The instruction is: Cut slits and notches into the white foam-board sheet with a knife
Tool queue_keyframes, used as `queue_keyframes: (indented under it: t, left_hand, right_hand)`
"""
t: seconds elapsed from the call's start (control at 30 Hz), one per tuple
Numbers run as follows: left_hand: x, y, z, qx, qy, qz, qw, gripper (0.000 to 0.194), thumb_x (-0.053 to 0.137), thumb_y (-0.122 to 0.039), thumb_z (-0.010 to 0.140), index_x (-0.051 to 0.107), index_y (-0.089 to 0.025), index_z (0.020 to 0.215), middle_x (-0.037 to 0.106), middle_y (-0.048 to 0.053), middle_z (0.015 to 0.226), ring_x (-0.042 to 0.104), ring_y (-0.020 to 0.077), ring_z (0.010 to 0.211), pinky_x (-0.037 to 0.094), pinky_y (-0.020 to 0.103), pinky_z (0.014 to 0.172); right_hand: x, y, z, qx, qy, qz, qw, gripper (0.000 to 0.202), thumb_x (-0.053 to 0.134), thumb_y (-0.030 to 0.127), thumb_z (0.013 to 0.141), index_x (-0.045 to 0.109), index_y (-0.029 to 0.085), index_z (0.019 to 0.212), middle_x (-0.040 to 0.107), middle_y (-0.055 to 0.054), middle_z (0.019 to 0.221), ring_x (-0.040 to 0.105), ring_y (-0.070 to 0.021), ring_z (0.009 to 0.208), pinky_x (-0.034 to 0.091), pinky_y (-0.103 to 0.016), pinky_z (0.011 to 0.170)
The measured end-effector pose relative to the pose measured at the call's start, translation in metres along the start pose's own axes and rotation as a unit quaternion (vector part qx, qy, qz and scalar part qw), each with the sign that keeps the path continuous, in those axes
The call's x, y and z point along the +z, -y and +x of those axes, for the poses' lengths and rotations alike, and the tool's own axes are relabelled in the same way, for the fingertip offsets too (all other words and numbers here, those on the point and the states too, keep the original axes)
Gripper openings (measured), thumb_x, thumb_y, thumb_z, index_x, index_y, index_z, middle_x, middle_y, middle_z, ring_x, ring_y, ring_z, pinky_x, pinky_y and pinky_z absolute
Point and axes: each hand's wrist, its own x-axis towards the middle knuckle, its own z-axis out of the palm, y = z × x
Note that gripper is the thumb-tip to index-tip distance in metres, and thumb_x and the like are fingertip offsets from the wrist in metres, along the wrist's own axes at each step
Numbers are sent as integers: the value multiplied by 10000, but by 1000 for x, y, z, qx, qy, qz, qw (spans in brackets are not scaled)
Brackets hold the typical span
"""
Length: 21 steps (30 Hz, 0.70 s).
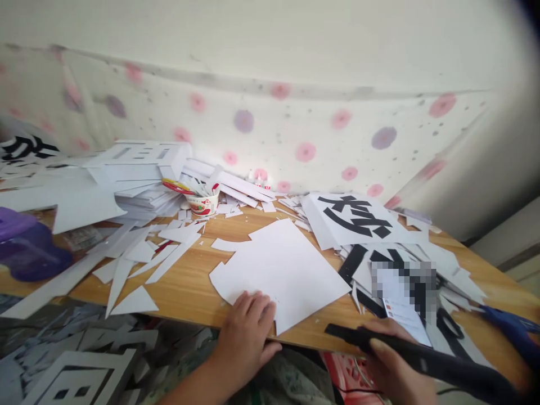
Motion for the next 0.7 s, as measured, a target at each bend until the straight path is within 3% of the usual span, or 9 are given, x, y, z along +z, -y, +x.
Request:
queue_keyframes:
  t: [0.07,0.2,0.3,0.37,0.43,0.53,0.57,0.63,0.7]
  left_hand:
    - [0,-4,2,11,-4,-10,1000,532,838,-397,656,610,-207,1097,672,63,1109,570,306,1058,430,506,949]
    - [-3,-9,8,44,-5,-14,999,166,746,-294,776,605,-224,826,665,-9,882,573,216,837,454,375,734]
    - [-7,-10,10,77,-36,-26,996,220,762,-308,752,597,-219,867,680,-3,1022,578,219,949,446,384,846]
    - [-8,-12,5,106,-89,-48,989,140,700,-256,789,591,-208,862,689,6,982,582,200,910,430,379,873]
    - [-9,-11,-7,131,-153,-74,977,71,600,-169,821,567,-196,764,665,8,795,554,169,747,422,340,743]
    - [-3,-4,-32,130,-186,-117,967,228,535,-148,832,494,-194,613,537,1,580,455,142,581,294,309,548]
    - [1,0,-41,108,-169,-142,969,272,516,-170,849,477,-196,581,492,-8,540,425,132,547,257,309,525]
    - [11,9,-54,-11,-56,-242,969,362,486,-298,900,491,-192,554,440,-25,504,378,115,505,208,300,500]
    - [21,17,-60,-170,76,-376,908,450,488,-518,885,570,-181,598,481,-28,525,399,107,518,223,267,499]
  right_hand:
    - [4,1,5,64,-43,89,993,191,752,409,675,737,237,756,682,-59,674,625,-217,553,468,-295,445]
    - [30,10,11,55,-72,78,993,189,772,398,651,730,225,715,669,-65,666,595,-208,553,455,-310,468]
    - [46,8,20,48,-90,81,992,195,764,379,667,726,210,755,656,-32,654,538,-162,513,412,-287,467]
    - [51,3,31,68,-107,131,983,208,774,362,653,715,193,758,630,-5,606,504,-138,486,372,-266,450]
    - [52,-1,43,98,-117,169,974,222,795,338,625,704,174,745,609,11,568,489,-126,473,350,-254,440]
    - [52,-4,55,134,-101,172,971,242,806,323,613,707,156,756,589,20,534,482,-116,470,344,-242,437]
    - [53,-4,57,142,-94,170,971,250,809,325,606,711,154,760,584,22,525,484,-116,470,343,-238,432]
    - [55,-6,59,152,-101,175,968,263,816,323,584,713,156,758,600,18,546,498,-115,480,356,-229,429]
    - [58,-9,62,156,-128,198,959,273,825,321,552,705,161,738,640,8,613,522,-113,498,385,-223,432]
